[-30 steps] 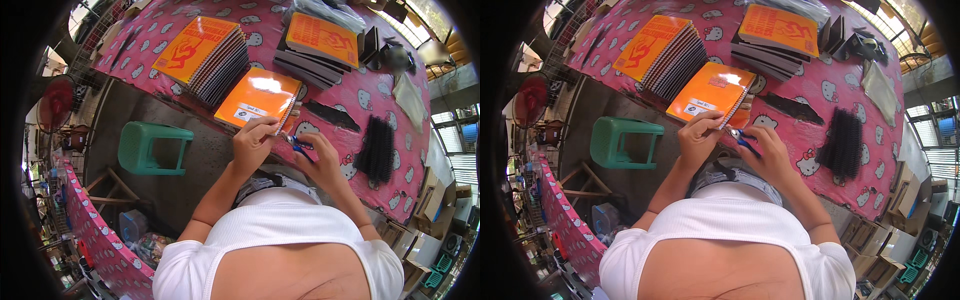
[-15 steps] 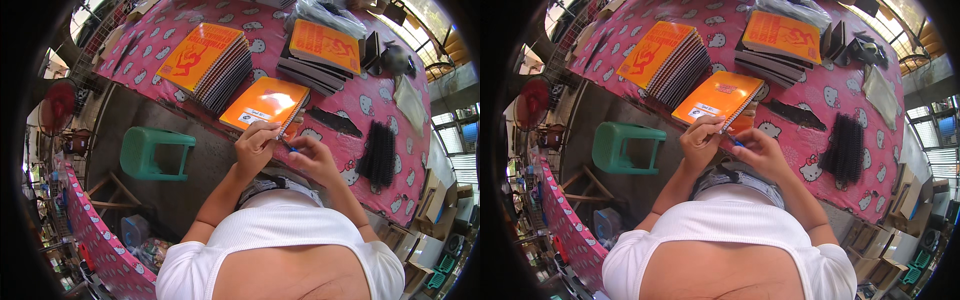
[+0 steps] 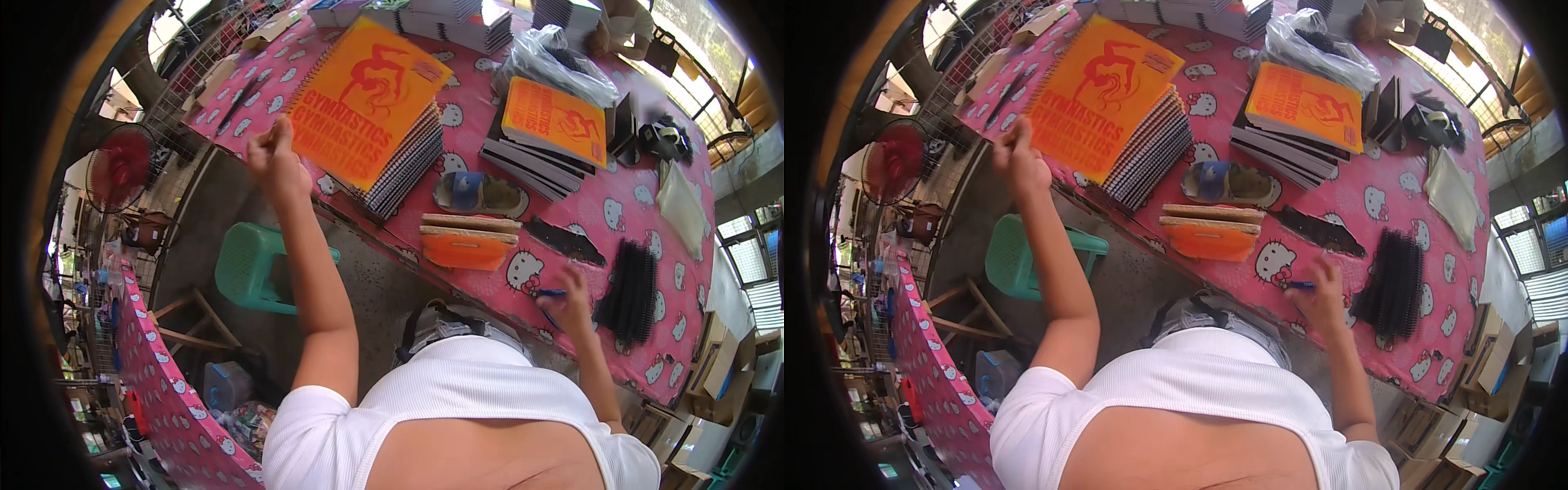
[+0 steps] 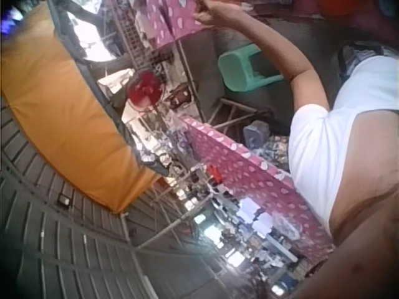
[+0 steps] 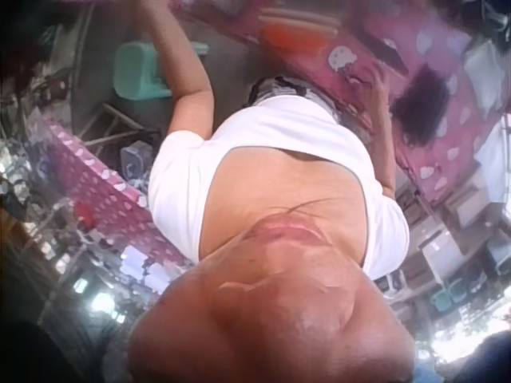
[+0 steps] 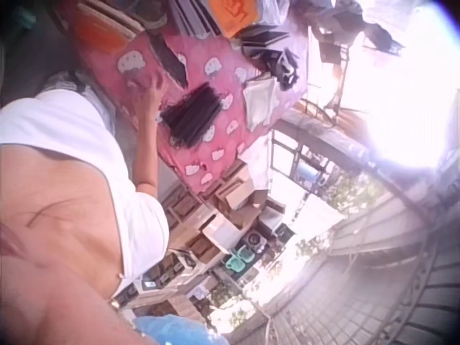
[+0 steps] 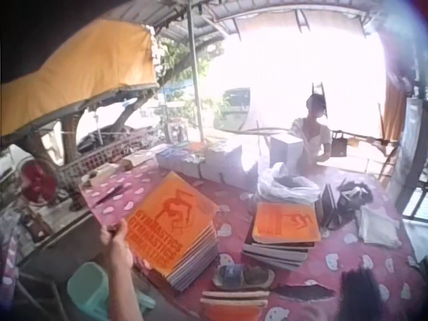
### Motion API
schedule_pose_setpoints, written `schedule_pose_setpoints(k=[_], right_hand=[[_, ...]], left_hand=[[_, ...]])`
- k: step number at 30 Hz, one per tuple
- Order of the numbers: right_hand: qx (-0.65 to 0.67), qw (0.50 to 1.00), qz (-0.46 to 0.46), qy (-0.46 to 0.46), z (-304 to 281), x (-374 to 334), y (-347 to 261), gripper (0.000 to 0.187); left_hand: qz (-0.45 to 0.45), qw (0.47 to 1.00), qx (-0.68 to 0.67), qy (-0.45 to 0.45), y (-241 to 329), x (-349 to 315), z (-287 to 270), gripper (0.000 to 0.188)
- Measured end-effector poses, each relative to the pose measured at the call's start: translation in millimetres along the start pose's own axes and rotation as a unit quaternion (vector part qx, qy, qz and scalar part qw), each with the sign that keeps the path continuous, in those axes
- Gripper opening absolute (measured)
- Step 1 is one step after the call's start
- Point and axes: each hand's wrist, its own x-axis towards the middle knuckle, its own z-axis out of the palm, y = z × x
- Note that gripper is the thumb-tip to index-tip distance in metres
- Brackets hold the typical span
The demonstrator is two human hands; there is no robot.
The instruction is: The person binds books by inserting plastic spiral coils into the pre-punched holes of notebook stacks and trimming the ends with pliers.
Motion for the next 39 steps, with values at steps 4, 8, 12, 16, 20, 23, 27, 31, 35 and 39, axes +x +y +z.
schedule_pose_setpoints(k=[4,8,12,16,20,23,27,31,35,39], right_hand=[[-0.015,0.975,-0.047,0.217,-25,97,32,0.032],[0.055,0.927,0.011,0.372,-48,181,58,0.031],[0.142,0.929,0.207,0.271,-52,254,122,0.046],[0.208,0.927,0.288,0.12,-39,265,116,0.055],[-0.132,0.958,0.213,0.143,-76,259,123,0.047],[-0.106,0.945,0.079,0.299,-99,222,67,0.034],[0.458,0.858,0.022,0.231,-35,151,-5,0.023],[0.67,0.726,0.035,0.148,20,112,-42,0.038],[0.425,0.904,-0.021,0.045,49,100,-4,0.043],[0.261,0.963,-0.045,0.036,82,77,-5,0.047]], left_hand=[[-0.039,0.985,0.139,-0.092,-63,38,-37,0.014],[-0.006,0.99,0.116,-0.084,-75,26,-28,0.01],[-0.02,0.991,0.053,-0.12,-98,34,-31,0.021],[-0.022,0.99,0.045,-0.13,-100,44,-47,0.022],[-0.019,0.982,0.139,-0.123,-84,44,-39,0.02],[0.12,0.98,0.154,-0.025,-34,3,-8,0.043],[0.094,0.927,0.2,-0.304,36,-115,52,0.056],[-0.099,0.887,0.191,-0.408,33,-167,64,0.034],[-0.017,0.864,0.271,-0.424,8,-163,40,0.031],[-0.058,0.926,0.164,-0.336,-26,-177,13,0.058]])
